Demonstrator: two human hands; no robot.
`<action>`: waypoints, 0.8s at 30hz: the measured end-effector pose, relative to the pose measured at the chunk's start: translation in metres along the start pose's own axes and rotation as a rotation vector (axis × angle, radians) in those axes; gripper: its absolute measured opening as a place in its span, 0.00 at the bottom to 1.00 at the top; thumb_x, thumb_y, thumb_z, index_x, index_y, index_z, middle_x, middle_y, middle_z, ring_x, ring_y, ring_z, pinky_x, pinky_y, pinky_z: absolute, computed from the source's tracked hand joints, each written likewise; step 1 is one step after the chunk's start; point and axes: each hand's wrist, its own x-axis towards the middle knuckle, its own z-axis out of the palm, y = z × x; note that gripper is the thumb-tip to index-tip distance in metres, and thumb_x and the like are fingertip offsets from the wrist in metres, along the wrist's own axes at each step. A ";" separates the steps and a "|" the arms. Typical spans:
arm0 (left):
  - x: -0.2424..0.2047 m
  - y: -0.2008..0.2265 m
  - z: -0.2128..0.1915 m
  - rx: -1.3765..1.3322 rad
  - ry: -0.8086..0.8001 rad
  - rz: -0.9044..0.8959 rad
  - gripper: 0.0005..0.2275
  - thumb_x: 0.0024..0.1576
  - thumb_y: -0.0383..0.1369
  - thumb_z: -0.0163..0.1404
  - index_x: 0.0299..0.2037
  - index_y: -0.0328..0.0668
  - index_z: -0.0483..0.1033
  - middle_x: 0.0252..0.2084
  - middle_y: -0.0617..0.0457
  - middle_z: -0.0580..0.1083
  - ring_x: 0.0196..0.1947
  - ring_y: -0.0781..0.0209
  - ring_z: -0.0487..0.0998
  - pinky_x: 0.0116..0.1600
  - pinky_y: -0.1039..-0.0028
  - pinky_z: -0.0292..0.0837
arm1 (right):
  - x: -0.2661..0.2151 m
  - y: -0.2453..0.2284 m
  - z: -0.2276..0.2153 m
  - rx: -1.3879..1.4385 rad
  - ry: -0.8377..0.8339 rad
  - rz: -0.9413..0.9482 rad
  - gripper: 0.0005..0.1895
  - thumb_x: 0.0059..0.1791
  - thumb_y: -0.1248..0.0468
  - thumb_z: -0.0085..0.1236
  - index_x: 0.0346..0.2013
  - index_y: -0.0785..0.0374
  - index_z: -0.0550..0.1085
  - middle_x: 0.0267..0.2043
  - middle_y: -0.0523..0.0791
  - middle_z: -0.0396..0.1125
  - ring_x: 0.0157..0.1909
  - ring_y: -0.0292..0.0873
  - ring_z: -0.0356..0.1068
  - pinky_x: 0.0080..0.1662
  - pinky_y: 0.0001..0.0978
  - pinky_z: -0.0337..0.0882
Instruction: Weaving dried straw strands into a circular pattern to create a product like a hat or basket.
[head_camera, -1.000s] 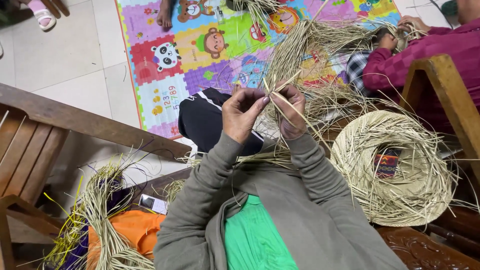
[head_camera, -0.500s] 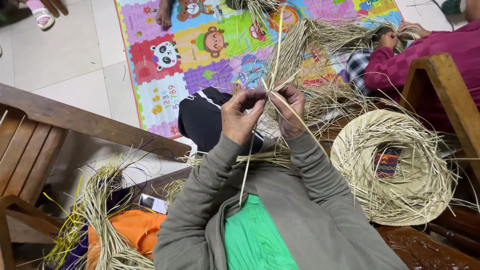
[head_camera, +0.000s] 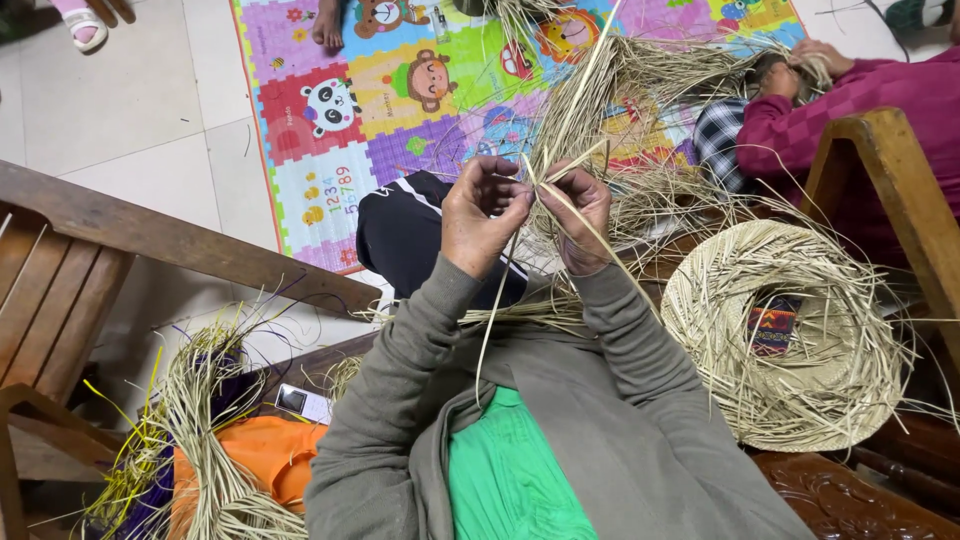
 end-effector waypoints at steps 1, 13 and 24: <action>0.000 -0.001 0.000 0.000 0.001 -0.002 0.12 0.44 0.24 0.52 0.37 0.42 0.66 0.26 0.51 0.72 0.25 0.73 0.71 0.32 0.85 0.69 | 0.000 -0.002 0.000 0.000 0.000 0.002 0.07 0.37 0.72 0.56 0.23 0.70 0.66 0.27 0.48 0.59 0.28 0.36 0.64 0.33 0.27 0.65; 0.007 0.001 -0.006 0.111 -0.068 0.024 0.12 0.43 0.25 0.52 0.37 0.44 0.66 0.24 0.51 0.73 0.24 0.73 0.71 0.32 0.84 0.70 | 0.003 -0.007 0.004 -0.011 -0.039 0.010 0.06 0.38 0.72 0.55 0.22 0.69 0.66 0.24 0.48 0.59 0.27 0.37 0.63 0.32 0.25 0.63; 0.010 0.010 -0.010 0.286 -0.023 0.165 0.05 0.46 0.24 0.47 0.32 0.36 0.67 0.28 0.54 0.70 0.27 0.69 0.69 0.32 0.82 0.66 | 0.177 0.017 -0.056 -1.567 -0.032 -0.809 0.03 0.38 0.65 0.56 0.23 0.58 0.70 0.23 0.40 0.59 0.22 0.35 0.57 0.27 0.26 0.61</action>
